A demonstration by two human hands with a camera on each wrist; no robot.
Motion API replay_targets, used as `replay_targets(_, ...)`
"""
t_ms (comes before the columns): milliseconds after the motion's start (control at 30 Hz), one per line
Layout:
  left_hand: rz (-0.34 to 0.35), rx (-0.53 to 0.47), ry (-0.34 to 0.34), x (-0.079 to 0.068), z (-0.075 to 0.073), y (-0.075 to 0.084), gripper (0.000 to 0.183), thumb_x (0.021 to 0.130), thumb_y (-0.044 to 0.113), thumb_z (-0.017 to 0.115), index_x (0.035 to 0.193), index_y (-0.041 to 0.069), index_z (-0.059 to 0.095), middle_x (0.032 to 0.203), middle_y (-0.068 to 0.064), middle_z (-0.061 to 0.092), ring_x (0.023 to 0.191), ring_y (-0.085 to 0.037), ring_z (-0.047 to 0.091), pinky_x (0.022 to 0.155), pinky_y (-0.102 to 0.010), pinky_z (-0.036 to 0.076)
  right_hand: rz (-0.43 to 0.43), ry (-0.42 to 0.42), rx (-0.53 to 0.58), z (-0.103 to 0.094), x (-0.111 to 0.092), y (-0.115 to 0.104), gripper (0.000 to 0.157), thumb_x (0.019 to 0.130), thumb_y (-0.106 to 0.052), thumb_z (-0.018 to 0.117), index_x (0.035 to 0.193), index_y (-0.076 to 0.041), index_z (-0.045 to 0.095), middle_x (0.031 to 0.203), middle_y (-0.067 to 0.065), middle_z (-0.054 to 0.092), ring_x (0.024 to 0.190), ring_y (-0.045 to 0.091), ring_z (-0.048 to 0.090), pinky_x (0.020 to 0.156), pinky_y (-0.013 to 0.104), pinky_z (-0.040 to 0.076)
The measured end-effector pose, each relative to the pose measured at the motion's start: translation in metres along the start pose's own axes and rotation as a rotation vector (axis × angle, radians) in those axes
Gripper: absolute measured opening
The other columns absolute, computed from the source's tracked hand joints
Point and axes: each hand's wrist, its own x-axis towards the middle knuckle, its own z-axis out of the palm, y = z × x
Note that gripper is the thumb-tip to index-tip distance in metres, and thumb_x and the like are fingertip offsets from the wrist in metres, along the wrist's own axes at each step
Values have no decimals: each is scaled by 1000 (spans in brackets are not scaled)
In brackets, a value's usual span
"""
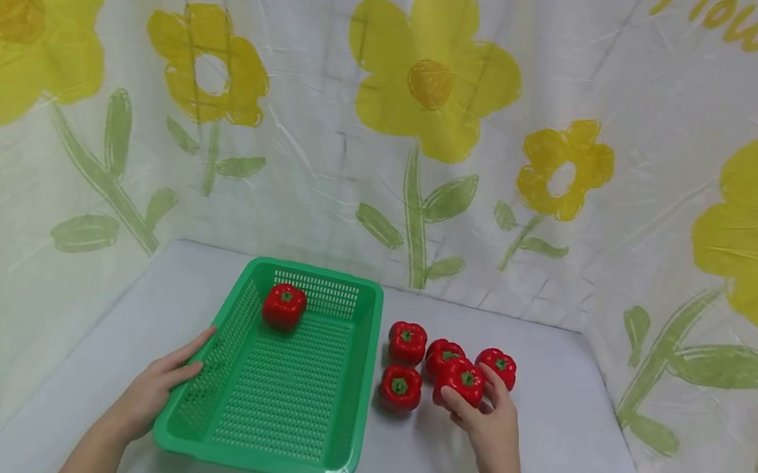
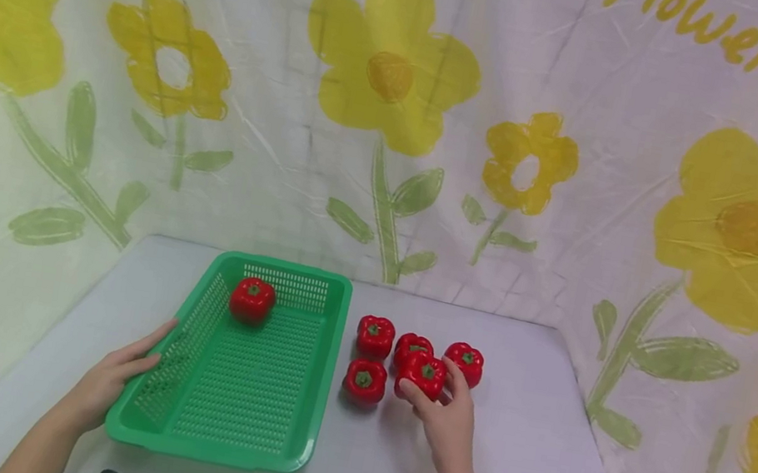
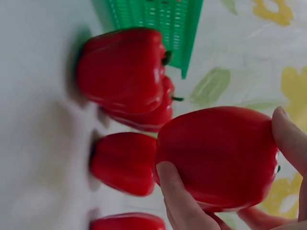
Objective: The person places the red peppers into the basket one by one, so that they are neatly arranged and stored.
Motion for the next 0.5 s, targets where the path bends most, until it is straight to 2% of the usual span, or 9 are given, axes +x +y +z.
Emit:
replay_targets(300,-5,-1,1,0,-2,1,56,109,35,39,162,29,21,170,-3,6,156,-38,2,121,-59,11,-42,10,28,13,-8,-25,95,79,-39,87,156,-20,34,151,15,42,134,37,47,90,45,60)
replay_targets(500,-15,-3,-1,1,-1,0,56,110,36,38,162,30,21,170,-2,7,156,-37,3,121,-56,12,-62,2,35,21,-10,-37,93,79,-41,87,155,-22,37,150,14,45,133,37,50,88,43,61)
